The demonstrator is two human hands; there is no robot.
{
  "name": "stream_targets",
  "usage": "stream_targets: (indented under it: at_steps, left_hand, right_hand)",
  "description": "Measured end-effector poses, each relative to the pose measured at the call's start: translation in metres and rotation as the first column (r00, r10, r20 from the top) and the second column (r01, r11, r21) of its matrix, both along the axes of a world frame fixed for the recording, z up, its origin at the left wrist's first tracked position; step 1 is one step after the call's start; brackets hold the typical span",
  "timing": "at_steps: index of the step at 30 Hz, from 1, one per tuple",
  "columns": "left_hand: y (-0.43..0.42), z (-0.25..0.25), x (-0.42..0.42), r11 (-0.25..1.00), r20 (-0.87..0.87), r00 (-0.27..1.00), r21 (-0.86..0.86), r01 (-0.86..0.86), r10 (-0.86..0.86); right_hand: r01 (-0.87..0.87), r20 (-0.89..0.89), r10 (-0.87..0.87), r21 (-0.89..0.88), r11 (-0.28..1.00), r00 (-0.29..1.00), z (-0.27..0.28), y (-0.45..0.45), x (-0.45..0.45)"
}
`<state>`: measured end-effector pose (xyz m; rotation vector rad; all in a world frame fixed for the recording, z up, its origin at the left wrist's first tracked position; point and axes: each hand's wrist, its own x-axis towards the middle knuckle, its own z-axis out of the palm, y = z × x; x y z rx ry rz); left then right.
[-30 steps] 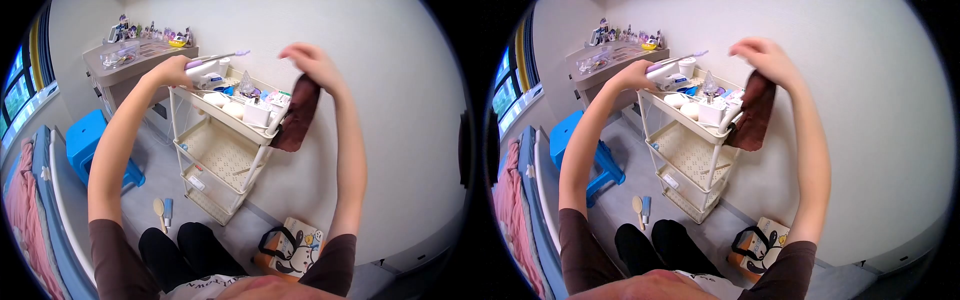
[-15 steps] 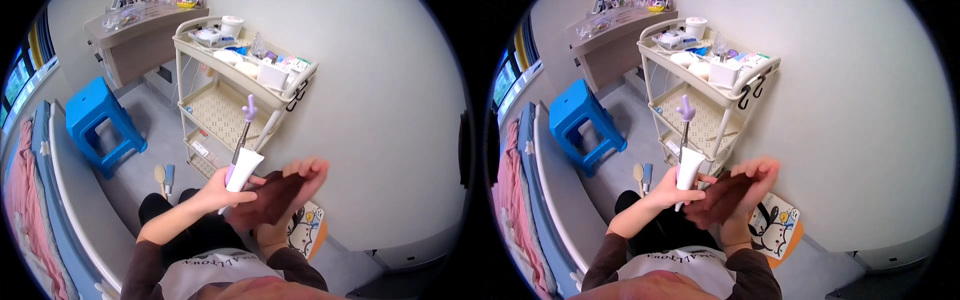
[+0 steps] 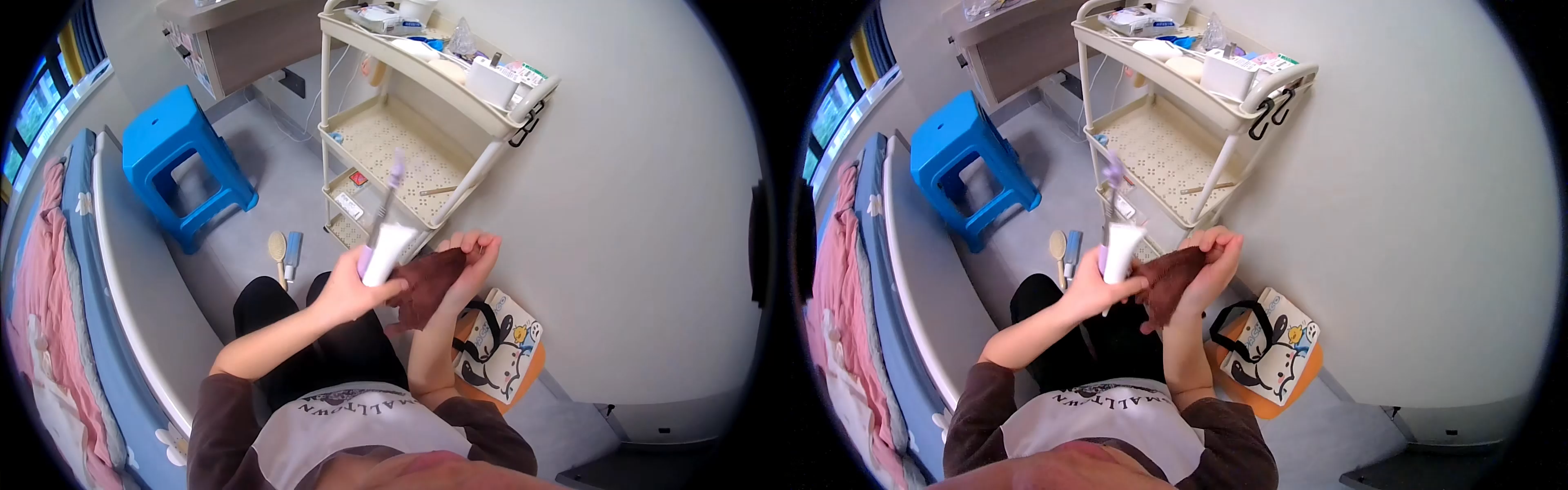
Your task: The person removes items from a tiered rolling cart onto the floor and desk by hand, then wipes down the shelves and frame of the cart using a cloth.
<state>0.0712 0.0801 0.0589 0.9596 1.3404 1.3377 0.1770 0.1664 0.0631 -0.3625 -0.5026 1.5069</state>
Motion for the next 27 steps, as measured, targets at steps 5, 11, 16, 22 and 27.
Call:
stream_targets:
  at_steps: [5,11,16,22,27]
  left_hand:
    - [0.008,0.009,-0.014,0.921,-0.098,0.955,0.309,-0.239,0.280]
    - [0.030,0.050,-0.022,0.852,-0.702,0.648,0.501,0.154,0.295]
    - [0.045,0.058,-0.014,0.867,-0.829,0.559,0.291,0.405,0.018]
    - [0.041,0.040,0.008,0.851,-0.818,0.569,0.241,0.467,-0.081]
    - [0.029,0.035,-0.023,0.866,-0.498,0.862,0.467,0.177,0.093]
  right_hand:
    - [0.040,0.172,-0.032,-0.043,0.998,0.985,-0.012,0.001,-0.006]
    - [-0.624,0.029,0.681,-0.377,0.685,0.731,-0.070,-0.015,-0.025]
    - [-0.801,0.122,0.849,-0.284,0.527,0.515,-0.098,-0.012,-0.042]
    - [-0.805,0.342,0.813,-0.210,0.554,0.471,-0.091,-0.011,-0.042]
    - [-0.827,0.653,0.671,-0.120,0.549,0.350,-0.089,-0.010,-0.026]
